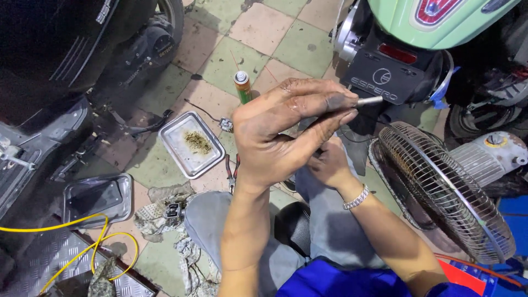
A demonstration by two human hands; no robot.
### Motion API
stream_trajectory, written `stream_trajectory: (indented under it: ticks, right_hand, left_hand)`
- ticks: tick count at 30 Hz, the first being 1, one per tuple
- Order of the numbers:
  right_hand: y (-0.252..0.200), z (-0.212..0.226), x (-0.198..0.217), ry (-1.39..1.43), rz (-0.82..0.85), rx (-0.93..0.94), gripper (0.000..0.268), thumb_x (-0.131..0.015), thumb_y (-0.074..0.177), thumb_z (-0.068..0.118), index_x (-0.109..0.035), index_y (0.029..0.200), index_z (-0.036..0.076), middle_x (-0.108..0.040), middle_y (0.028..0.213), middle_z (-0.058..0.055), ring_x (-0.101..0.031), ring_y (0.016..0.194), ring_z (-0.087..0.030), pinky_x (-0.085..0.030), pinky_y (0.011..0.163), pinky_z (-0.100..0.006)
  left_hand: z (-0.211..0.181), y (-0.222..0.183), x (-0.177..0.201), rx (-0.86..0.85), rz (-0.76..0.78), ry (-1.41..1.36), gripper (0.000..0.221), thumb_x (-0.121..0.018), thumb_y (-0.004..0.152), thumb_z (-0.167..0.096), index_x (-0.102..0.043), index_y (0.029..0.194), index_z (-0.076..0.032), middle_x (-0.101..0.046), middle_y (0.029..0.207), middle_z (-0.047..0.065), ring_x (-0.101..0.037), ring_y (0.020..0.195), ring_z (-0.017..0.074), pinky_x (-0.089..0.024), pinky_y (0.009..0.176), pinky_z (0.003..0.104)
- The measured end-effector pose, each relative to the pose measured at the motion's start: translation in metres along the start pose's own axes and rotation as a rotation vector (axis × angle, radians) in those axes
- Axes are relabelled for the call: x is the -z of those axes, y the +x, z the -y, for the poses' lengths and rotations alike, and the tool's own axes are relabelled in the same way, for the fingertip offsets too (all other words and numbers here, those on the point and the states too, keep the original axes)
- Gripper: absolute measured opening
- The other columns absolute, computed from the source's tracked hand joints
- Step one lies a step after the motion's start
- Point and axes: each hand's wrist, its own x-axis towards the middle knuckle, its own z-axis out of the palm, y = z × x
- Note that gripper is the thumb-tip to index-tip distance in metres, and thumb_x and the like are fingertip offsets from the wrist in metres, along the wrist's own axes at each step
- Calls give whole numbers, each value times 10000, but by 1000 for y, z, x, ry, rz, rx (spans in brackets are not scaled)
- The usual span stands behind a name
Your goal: Disassembling, cleaning with spray, and reassembling a motorcycle carburetor using a screwdriver, pliers, and cleaning spray.
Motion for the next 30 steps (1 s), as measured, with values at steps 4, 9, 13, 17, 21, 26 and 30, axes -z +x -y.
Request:
stream_trajectory:
  ticks: [4, 9, 13, 17, 21, 26, 30]
  right_hand:
    - [0, -3, -2, -17, 4, 55, 146, -659, 732, 107, -671, 773, -33, -634, 643, -154, -495, 511, -303, -418, 545, -386]
    - [-5, -13, -5, -36, -15, 44, 207, -677, 750, 117, -705, 846, -64, -682, 745, -189, -551, 581, -331, -447, 589, -405]
    - [-13, -37, -11, -144, -22, 76, 139, -664, 737, 114, -677, 792, -13, -680, 786, -167, -557, 703, -354, -444, 716, -428]
    - [-12, -39, -12, -124, -5, 81, 133, -661, 755, 131, -660, 734, -1, -682, 727, -139, -555, 670, -328, -440, 702, -411]
    - [-12, -39, -11, -78, 3, 46, 146, -673, 753, 127, -659, 752, -18, -685, 737, -143, -556, 667, -307, -452, 690, -400]
    - [-13, -37, -9, 13, 12, -29, 182, -695, 749, 121, -657, 788, -52, -693, 756, -150, -558, 662, -264, -476, 666, -379]
    - [-18, -32, 5, 33, -38, -79, 203, -707, 747, 119, -656, 806, -69, -696, 766, -154, -558, 660, -243, -488, 654, -369]
  left_hand:
    - [1, -1, 2, 19, 5, 1, 266, -836, 827, 69, -740, 1062, -12, -761, 1074, 133, -752, 944, 207, -635, 853, 282]
    - [1, -2, 2, 23, 7, -1, 253, -835, 830, 57, -744, 1056, -12, -761, 1076, 138, -751, 902, 197, -625, 812, 269]
    - [4, -4, 2, -2, 8, 8, 273, -850, 821, 68, -744, 1056, -24, -761, 1077, 124, -753, 916, 198, -631, 824, 274]
    - [6, -6, 1, -47, 23, 26, 313, -867, 815, 58, -745, 1077, -64, -766, 1095, 94, -766, 988, 203, -654, 894, 294]
    - [8, -7, 1, -52, 26, 14, 318, -865, 817, 56, -746, 1083, -72, -770, 1106, 96, -771, 996, 203, -644, 896, 290]
    - [-2, -4, -2, -34, 35, -34, 305, -855, 817, 80, -748, 1073, -46, -766, 1103, 100, -765, 971, 199, -636, 882, 286]
    - [-12, 7, -5, -69, 72, -97, 276, -860, 826, 70, -748, 1054, -38, -763, 1092, 87, -771, 977, 212, -635, 901, 305]
